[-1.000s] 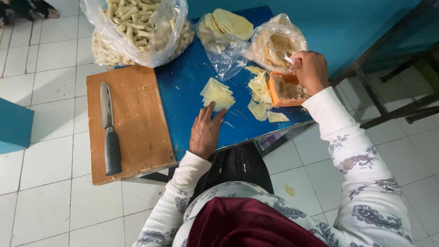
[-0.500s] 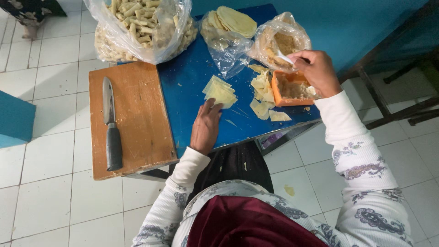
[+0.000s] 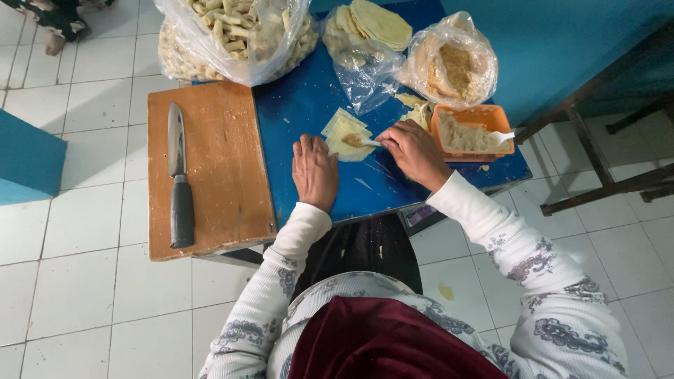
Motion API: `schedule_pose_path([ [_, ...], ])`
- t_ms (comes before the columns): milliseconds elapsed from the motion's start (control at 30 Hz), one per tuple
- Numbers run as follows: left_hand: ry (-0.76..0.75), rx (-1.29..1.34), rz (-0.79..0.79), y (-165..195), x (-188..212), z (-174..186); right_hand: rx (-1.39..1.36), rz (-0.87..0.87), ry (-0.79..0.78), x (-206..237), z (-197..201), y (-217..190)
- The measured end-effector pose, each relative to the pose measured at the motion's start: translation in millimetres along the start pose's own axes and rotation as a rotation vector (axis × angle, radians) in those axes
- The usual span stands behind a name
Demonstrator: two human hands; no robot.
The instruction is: The person sits at a table folding thin dough sheets into an accordion fan, spoons filling from an orange container onto a dough sheet, and folds the sheets over the filling into filled pastry rolls, placing finished rolls with a pile of completed pastries.
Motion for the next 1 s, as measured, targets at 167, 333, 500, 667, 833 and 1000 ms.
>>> schedule_pose_path([
  [167,0.015,0.014,-0.008,-5.9,-5.7,-8.6,0.283,0.236,-0.008,6.6,-2.3,-13.1],
  [333,-0.027,0.053,0.000,-7.9,-7.1,-8.7,0.483,0.411,0.027,20.1,-4.1,-21.7],
  [500,0.016,0.081,-0.096,2.2,-7.4,-3.9,0.482,0.390,0.045,24.2,-3.5,-22.0],
  [667,0.038,0.153,-0.138,3.0,-7.9,-4.5,0.443,0.376,0.103,20.0,3.0,-27.9],
  [833,0.055,0.191,-0.137,-1.6,-10.7,-12.2,0.454,0.176,0.286,5.2,51.9,8.4],
  [1000,0.055,0.225,-0.137,-4.2,-8.3,-15.1,0.820,-0.145,0.304,0.1,101.8,73.7],
])
Point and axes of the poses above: each hand's wrist, its own x-axis away from the middle knuckle, its own z-axis out of the back of the hand, y = z × x, the point moved 6 cm from there along -x, towards the middle knuckle, and after that the axes turned 1 degree about z, right-handed, at the moved point
